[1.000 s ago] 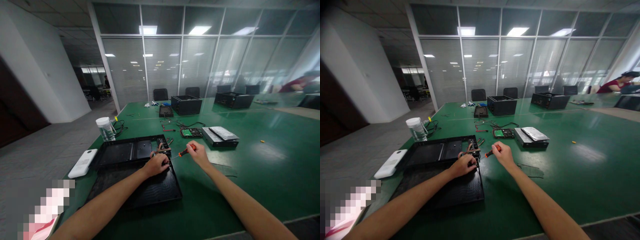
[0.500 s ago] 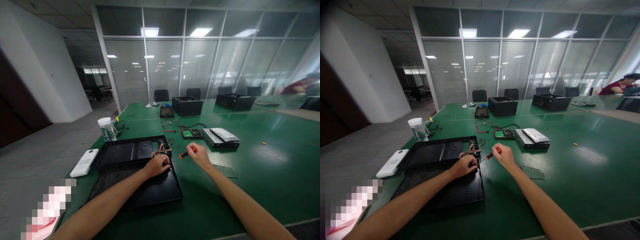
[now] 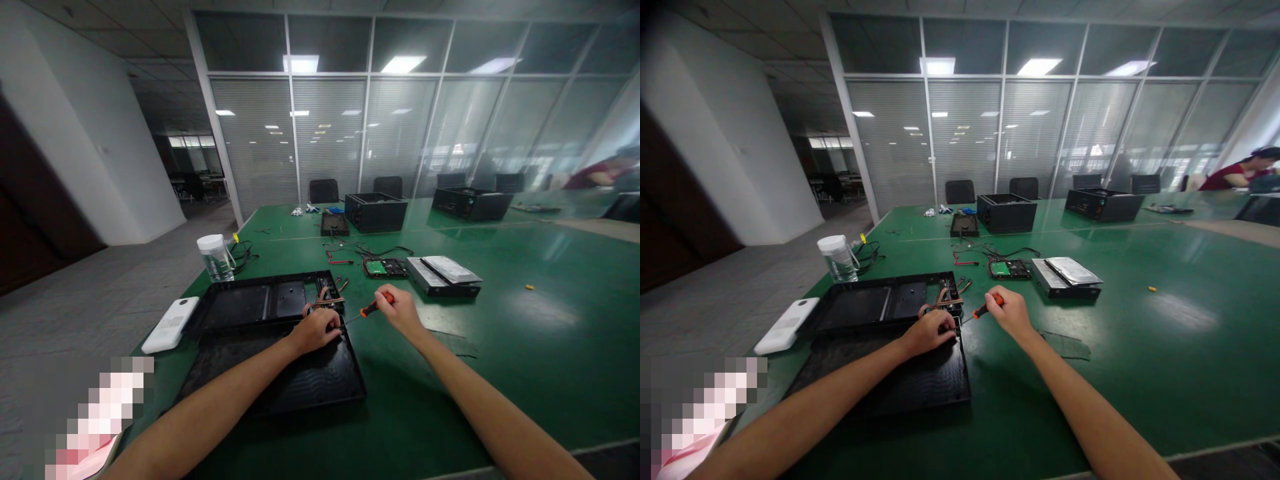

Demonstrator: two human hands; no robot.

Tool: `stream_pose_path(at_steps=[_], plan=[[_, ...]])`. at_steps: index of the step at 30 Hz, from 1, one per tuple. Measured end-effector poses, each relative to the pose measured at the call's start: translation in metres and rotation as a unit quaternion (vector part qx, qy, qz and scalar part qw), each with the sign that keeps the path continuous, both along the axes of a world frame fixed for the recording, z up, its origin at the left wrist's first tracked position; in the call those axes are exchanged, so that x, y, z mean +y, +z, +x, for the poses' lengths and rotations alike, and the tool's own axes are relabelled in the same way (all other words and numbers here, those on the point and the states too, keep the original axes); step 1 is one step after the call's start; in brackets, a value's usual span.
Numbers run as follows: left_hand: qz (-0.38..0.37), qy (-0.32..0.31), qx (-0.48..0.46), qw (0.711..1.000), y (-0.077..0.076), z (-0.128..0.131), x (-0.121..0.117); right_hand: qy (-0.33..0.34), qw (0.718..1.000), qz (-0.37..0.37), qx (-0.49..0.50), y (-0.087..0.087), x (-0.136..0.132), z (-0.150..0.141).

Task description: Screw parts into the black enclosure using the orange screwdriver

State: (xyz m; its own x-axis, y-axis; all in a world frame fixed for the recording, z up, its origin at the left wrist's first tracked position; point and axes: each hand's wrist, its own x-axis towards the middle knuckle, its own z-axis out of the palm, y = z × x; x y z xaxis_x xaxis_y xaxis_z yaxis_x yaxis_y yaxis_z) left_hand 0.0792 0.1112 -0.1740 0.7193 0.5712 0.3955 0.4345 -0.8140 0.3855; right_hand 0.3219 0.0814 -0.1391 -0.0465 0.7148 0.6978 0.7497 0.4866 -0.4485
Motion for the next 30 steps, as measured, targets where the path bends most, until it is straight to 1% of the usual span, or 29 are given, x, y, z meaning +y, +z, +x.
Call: stream_pose_path(at_steps=[5, 7, 9, 12, 14, 16, 18, 20, 21, 22, 23, 26, 27, 29, 30], plan=[[0.002, -0.005, -0.007, 1.0, 0.0, -0.001, 0.0, -0.003, 1.0, 0.001, 0.003, -0.001, 0.0, -0.001], [0.003, -0.006, -0.009, 1.0, -0.001, -0.001, 0.0, -0.003, 1.0, 0.005, -0.016, -0.001, -0.001, 0.0], [0.007, -0.004, -0.01, 1.0, -0.001, -0.001, 0.0, -0.003, 0.999, 0.015, -0.052, 0.004, -0.004, -0.001], [0.01, -0.001, -0.01, 1.0, -0.001, -0.001, 0.0, 0.004, 0.989, 0.014, -0.147, 0.022, -0.011, -0.007], [0.01, -0.001, -0.009, 1.0, 0.0, -0.001, 0.0, -0.004, 0.973, -0.004, -0.229, 0.041, -0.017, -0.017], [0.011, 0.0, -0.009, 1.0, 0.0, 0.0, -0.001, -0.033, 0.956, -0.029, -0.291, 0.061, -0.023, -0.031], [0.011, 0.003, -0.009, 1.0, 0.001, 0.0, -0.001, -0.048, 0.948, -0.055, -0.311, 0.079, -0.027, -0.046], [0.01, 0.009, -0.007, 1.0, 0.001, 0.001, -0.001, -0.011, 0.947, -0.086, -0.309, 0.092, -0.027, -0.059], [0.008, 0.012, -0.004, 1.0, 0.002, 0.001, -0.002, 0.008, 0.945, -0.106, -0.31, 0.096, -0.026, -0.064], [0.005, 0.013, -0.001, 1.0, 0.002, 0.001, -0.002, 0.014, 0.94, -0.128, -0.315, 0.1, -0.025, -0.068], [0.001, 0.013, 0.0, 1.0, 0.003, 0.001, -0.002, 0.001, 0.934, -0.152, -0.323, 0.103, -0.023, -0.071], [-0.01, 0.013, -0.001, 1.0, 0.005, 0.001, -0.002, -0.081, 0.912, -0.215, -0.34, 0.111, -0.02, -0.074], [-0.012, 0.014, -0.003, 1.0, 0.005, 0.001, -0.003, -0.077, 0.909, -0.23, -0.339, 0.114, -0.02, -0.073], [-0.015, 0.014, -0.005, 1.0, 0.006, 0.001, -0.003, -0.032, 0.906, -0.252, -0.34, 0.117, -0.02, -0.072], [-0.017, 0.013, -0.006, 1.0, 0.006, 0.001, -0.003, -0.021, 0.903, -0.257, -0.344, 0.118, -0.02, -0.071]])
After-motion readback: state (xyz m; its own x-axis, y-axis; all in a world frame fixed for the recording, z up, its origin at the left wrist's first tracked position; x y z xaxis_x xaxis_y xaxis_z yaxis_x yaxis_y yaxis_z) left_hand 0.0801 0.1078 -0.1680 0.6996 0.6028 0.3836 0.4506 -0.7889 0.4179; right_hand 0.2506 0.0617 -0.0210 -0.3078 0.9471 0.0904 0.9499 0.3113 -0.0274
